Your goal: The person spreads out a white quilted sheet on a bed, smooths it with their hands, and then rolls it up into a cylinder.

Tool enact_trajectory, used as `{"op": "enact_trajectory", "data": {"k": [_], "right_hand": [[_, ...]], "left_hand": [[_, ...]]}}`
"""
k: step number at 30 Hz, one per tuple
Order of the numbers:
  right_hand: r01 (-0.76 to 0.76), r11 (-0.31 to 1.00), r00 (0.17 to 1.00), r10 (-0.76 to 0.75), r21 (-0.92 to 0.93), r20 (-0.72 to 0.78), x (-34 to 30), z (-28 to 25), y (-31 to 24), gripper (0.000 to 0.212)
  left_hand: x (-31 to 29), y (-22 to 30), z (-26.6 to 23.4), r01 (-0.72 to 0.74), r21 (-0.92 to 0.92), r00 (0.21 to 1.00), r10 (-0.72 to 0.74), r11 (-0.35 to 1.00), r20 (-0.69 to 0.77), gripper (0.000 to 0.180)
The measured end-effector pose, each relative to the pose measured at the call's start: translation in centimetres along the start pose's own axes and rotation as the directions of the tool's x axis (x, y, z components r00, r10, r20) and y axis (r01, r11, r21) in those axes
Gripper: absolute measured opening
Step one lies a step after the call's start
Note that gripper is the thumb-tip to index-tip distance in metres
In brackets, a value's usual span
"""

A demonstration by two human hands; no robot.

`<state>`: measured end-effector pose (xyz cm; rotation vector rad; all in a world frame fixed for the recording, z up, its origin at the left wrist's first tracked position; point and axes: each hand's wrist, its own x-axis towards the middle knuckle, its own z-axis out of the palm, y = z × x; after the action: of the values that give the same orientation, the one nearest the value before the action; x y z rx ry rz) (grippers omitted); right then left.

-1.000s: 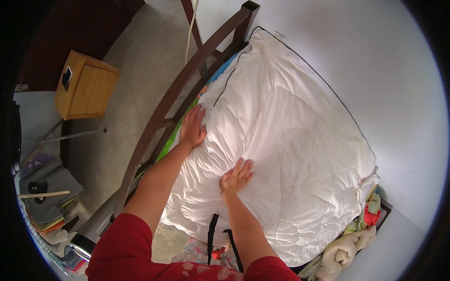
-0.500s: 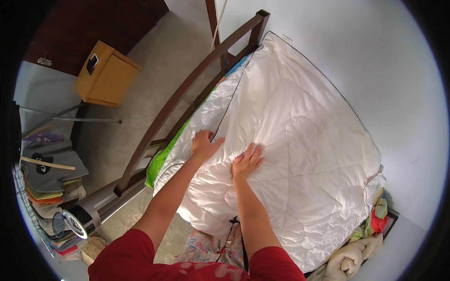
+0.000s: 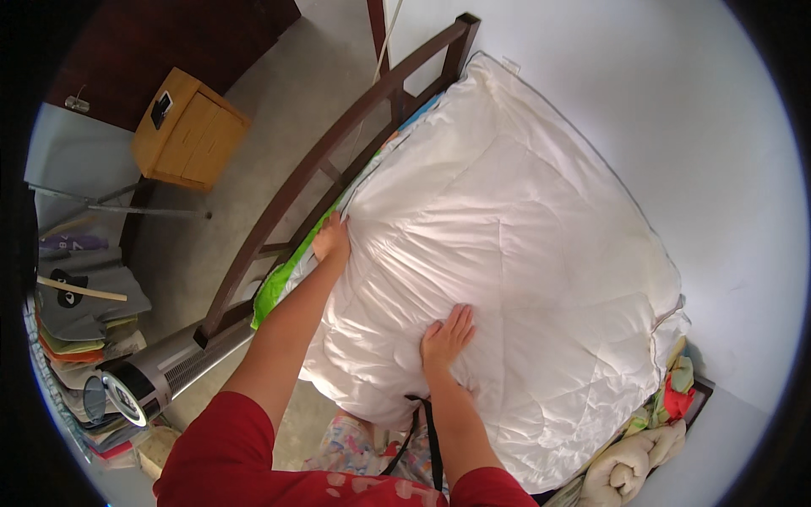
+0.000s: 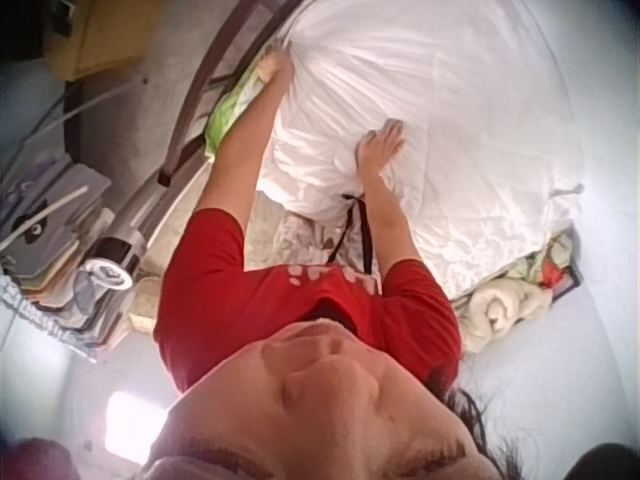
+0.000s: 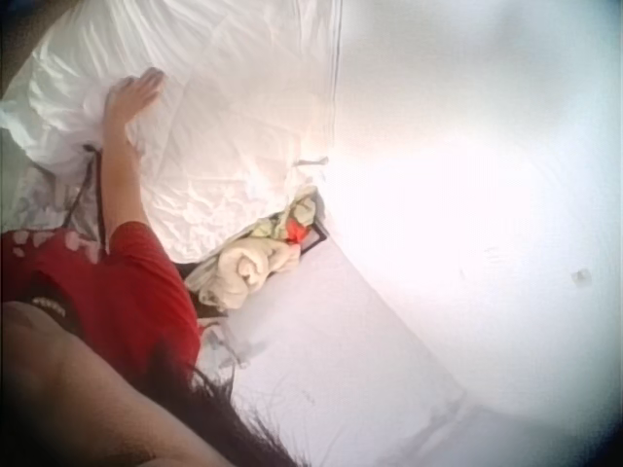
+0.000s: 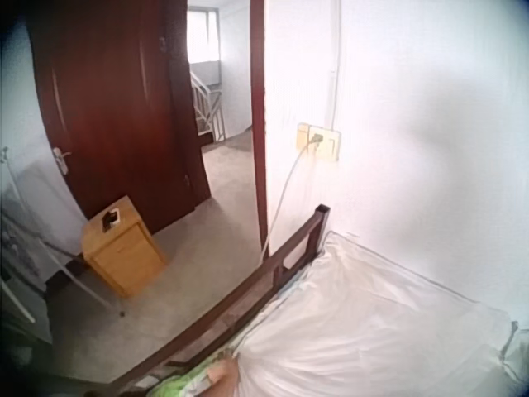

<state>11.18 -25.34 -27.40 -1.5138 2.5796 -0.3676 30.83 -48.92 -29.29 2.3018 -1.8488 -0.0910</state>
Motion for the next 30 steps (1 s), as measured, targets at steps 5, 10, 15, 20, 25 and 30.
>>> {"op": "enact_trajectory", "data": {"k": [5, 10, 15, 20, 25, 30], "right_hand": [[-0.012, 1.0, 0.998, 0.012, -0.009, -0.06, 0.0, 1.6, 0.3, 0.055], [0.028, 1.0, 0.996, -0.029, -0.012, -0.083, 0.1, 1.6, 0.4, 0.058], [0.01, 0.999, 0.998, -0.012, -0.031, -0.065, 0.1, 2.2, 0.6, 0.059], [-0.004, 0.998, 0.997, 0.0, -0.057, -0.082, 0.0, 2.5, 1.2, 0.06], [-0.025, 0.998, 0.999, 0.023, -0.059, -0.025, 0.2, 2.3, 0.4, 0.06], [-0.018, 0.996, 0.997, 0.011, -0.09, -0.079, 0.2, 2.5, 1.1, 0.06]], "left_hand": [[0.2, 0.9, -3.0, 0.125, -0.082, 0.947, -0.094, 0.989, 0.306, 0.032], [-6.8, -2.7, -6.9, -0.05, -0.13, 0.993, 0.064, 0.99, 0.104, 0.053], [-14.6, -10.5, -9.2, -0.002, 0.087, 0.996, 0.01, 0.996, -0.091, 0.045], [-14.9, -15.1, -10.7, 0.03, -0.02, 0.995, -0.029, 0.999, 0.092, 0.022], [-16.2, -18.3, -2.9, 0.034, 0.155, 0.956, 0.013, 0.987, -0.293, 0.017], [-16.3, -18.2, -2.1, 0.136, 0.051, 0.971, -0.123, 0.989, -0.204, 0.017]]}}
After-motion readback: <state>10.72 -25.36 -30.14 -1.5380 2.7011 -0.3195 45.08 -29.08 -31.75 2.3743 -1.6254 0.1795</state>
